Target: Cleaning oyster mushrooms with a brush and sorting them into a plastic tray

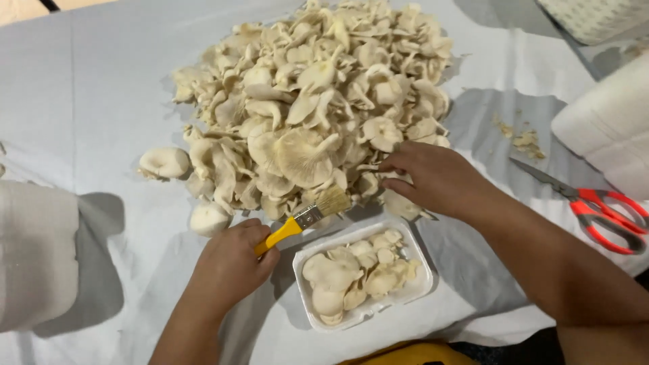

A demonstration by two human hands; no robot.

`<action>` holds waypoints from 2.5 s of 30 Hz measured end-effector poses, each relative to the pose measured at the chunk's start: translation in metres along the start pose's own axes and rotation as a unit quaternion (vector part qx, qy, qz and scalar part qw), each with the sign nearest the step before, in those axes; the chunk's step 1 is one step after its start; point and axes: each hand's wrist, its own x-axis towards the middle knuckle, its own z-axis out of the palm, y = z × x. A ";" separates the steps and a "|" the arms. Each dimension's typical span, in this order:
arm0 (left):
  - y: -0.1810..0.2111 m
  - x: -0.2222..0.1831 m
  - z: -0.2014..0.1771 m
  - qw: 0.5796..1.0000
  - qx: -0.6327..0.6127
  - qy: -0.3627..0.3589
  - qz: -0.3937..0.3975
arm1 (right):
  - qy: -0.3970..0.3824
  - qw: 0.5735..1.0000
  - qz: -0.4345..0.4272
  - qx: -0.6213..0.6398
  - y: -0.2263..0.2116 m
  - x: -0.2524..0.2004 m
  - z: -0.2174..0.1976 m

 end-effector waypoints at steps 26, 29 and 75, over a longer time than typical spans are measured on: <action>0.035 -0.002 -0.008 0.999 0.051 -0.009 0.014 | 0.224 0.927 -0.288 0.082 0.014 -0.009 0.042; 0.025 0.000 -0.008 0.999 0.054 -0.005 0.003 | 0.228 0.925 -0.294 0.081 0.017 -0.005 0.045; 0.006 -0.007 0.013 0.993 0.092 0.046 0.065 | -0.209 0.918 -0.302 0.148 0.006 -0.033 0.009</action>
